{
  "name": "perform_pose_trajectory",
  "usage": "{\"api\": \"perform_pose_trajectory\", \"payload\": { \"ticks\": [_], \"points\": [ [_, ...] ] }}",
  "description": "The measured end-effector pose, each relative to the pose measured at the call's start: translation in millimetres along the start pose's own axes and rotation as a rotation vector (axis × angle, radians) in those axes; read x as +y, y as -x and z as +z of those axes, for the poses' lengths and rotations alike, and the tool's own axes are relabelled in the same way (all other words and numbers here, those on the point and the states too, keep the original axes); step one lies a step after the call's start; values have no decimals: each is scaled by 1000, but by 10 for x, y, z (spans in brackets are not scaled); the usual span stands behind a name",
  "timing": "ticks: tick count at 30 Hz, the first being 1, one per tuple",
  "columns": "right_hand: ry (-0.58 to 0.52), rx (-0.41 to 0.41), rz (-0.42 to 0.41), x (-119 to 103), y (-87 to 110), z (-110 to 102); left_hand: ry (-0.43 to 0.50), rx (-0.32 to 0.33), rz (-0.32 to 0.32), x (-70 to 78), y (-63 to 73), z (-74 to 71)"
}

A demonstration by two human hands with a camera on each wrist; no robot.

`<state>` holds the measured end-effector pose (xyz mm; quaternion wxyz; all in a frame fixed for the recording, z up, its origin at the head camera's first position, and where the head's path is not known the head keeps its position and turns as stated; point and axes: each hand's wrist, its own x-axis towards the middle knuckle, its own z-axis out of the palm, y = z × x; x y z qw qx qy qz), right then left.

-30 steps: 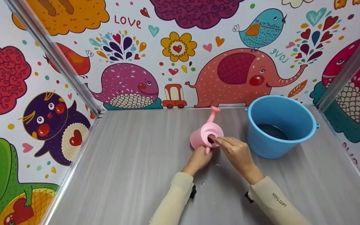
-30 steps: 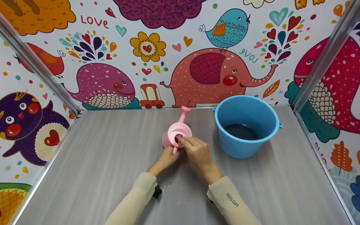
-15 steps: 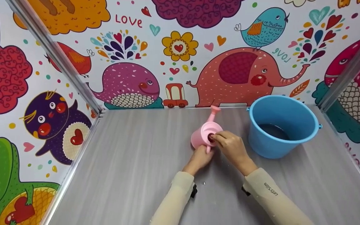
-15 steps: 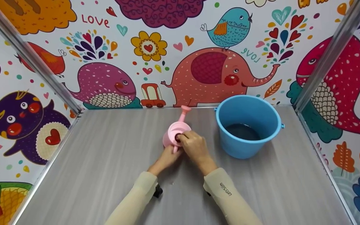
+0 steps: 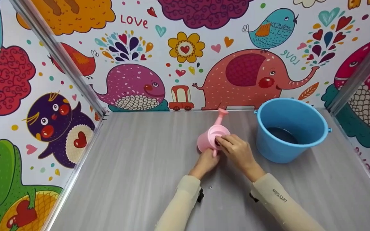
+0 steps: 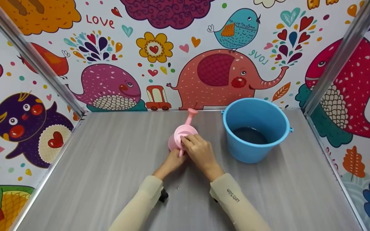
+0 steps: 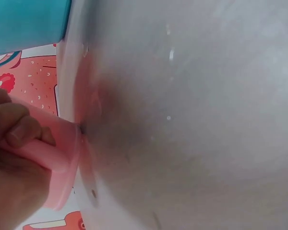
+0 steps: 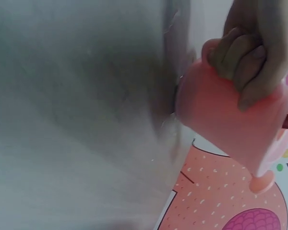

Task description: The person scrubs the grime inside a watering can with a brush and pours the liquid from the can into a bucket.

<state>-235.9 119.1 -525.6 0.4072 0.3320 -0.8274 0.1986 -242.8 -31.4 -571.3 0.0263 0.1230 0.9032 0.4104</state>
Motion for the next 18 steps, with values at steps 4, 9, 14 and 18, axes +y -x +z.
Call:
{"api": "perform_pose_trajectory", "payload": {
  "ticks": [4,9,14,18],
  "points": [
    [0,22,-11,-42,-10,-26,-17,10,15,-13,-4,-5],
    [13,13,-2,-58,-10,-12,-15,9,15,-30,-9,-2],
    [9,-27,50,-26,-15,34,17,1,-4,-28,-9,-2],
    [-5,-80,90,5,7,88,32,8,11,-22,-2,-5]
  ]
}}
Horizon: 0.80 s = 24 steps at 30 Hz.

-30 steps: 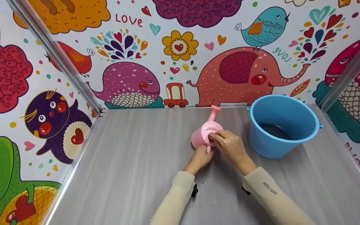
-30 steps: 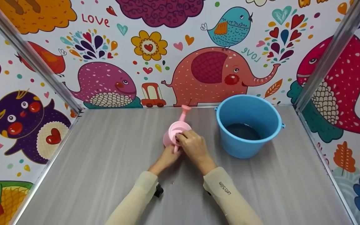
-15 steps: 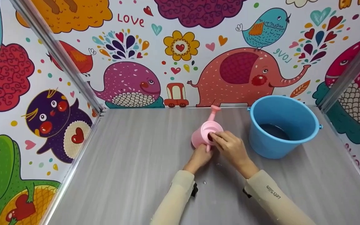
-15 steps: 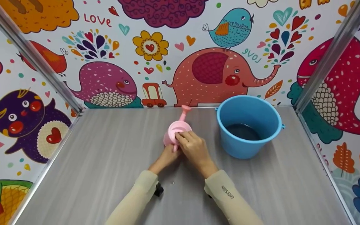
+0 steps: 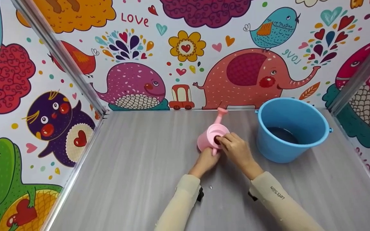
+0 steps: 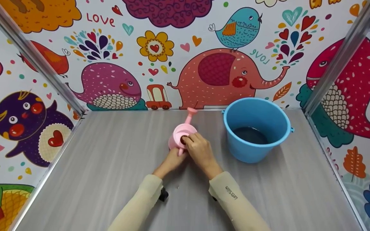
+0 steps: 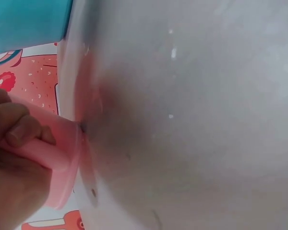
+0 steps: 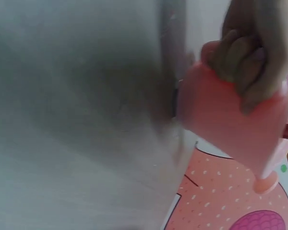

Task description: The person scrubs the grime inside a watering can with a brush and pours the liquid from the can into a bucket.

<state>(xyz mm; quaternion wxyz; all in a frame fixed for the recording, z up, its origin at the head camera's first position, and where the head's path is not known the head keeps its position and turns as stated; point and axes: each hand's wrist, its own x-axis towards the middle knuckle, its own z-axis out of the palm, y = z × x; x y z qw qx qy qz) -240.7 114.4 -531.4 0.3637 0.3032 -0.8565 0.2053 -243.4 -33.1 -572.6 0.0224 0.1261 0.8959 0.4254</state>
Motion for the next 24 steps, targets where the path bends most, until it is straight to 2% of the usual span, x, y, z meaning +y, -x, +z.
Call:
{"api": "perform_pose_trajectory", "payload": {
  "ticks": [6,9,16,24],
  "points": [
    [-34,-34,44,22,20,11,-19,-7,-3,28,11,3],
    [-16,-40,63,34,16,11,-12,-1,-12,25,10,15],
    [28,-32,39,34,56,14,-5,5,-13,11,19,20],
    [46,-18,37,-58,-35,-84,-45,14,10,11,0,-15]
  ]
}}
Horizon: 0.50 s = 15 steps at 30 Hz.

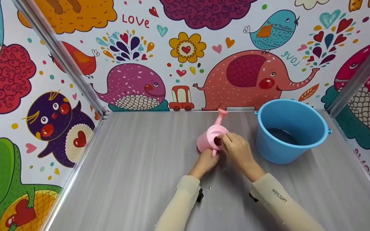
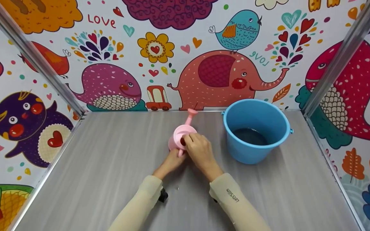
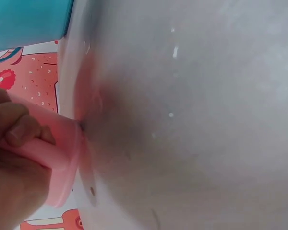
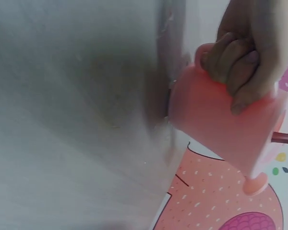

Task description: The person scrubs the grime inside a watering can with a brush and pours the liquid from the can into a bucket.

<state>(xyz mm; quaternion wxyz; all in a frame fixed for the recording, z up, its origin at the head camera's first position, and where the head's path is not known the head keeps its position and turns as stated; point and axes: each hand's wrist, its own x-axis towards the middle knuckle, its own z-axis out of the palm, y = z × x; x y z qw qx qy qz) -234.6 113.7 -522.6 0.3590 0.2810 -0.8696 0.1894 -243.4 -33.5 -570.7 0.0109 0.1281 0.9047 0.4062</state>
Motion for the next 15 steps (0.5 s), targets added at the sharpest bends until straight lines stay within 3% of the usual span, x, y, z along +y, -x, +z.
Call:
{"api": "perform_pose_trajectory", "payload": {
  "ticks": [8,15],
  "points": [
    [24,-46,18,-57,-49,-35,-34,-3,0,11,-5,-5],
    [61,-78,59,-41,-42,98,-4,-12,-4,-5,-17,21]
  ]
}}
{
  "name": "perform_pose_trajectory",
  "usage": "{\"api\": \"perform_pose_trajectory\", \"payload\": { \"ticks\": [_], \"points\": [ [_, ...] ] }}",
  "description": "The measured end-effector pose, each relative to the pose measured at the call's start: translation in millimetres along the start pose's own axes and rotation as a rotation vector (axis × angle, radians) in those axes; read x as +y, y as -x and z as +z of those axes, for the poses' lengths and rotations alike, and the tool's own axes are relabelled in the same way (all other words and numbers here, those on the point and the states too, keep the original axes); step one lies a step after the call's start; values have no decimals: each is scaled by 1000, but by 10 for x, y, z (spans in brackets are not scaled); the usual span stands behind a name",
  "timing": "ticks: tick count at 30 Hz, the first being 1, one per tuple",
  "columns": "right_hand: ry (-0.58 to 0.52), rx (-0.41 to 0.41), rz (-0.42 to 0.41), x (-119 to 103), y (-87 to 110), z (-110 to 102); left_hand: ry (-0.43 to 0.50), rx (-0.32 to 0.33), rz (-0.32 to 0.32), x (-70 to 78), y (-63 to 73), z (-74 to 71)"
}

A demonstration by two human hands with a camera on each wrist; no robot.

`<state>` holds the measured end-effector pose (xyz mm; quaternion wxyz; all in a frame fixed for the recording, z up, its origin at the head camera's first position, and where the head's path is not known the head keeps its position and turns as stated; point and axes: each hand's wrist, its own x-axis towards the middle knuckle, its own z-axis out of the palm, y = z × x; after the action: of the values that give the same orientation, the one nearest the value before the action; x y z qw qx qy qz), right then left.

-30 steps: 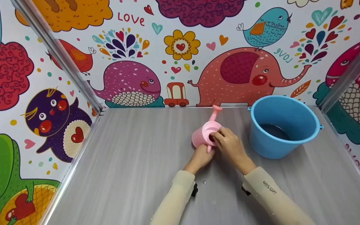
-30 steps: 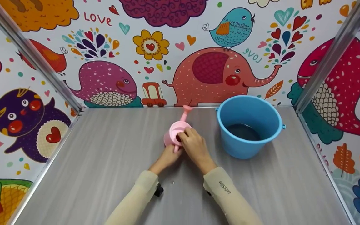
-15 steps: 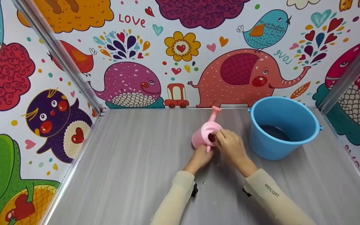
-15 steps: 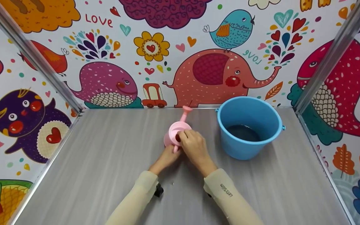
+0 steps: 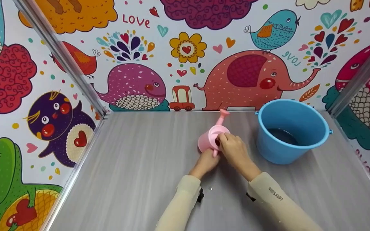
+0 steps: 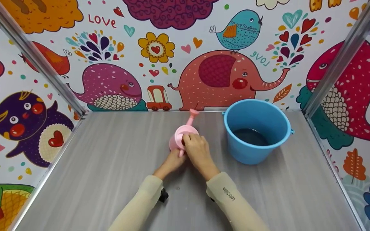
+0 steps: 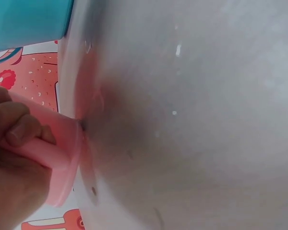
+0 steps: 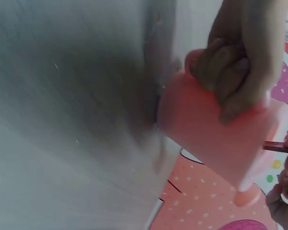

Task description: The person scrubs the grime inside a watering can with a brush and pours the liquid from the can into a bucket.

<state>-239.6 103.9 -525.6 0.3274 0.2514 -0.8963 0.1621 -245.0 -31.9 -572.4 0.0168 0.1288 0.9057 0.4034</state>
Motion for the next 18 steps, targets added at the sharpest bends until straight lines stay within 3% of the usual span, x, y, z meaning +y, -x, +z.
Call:
{"api": "perform_pose_trajectory", "payload": {
  "ticks": [4,9,11,13,18],
  "points": [
    [-30,-87,9,-6,-6,13,24,-4,6,-9,-10,13],
    [-313,-360,82,30,-94,-123,24,13,21,-13,-12,-17],
    [-416,-434,105,77,-130,-177,21,8,16,-11,-10,-29],
    [-470,-455,98,136,-160,-208,16,2,14,-10,-10,-34],
    [-490,-428,71,224,-201,-258,7,-11,15,-12,-5,-18]
  ]
}}
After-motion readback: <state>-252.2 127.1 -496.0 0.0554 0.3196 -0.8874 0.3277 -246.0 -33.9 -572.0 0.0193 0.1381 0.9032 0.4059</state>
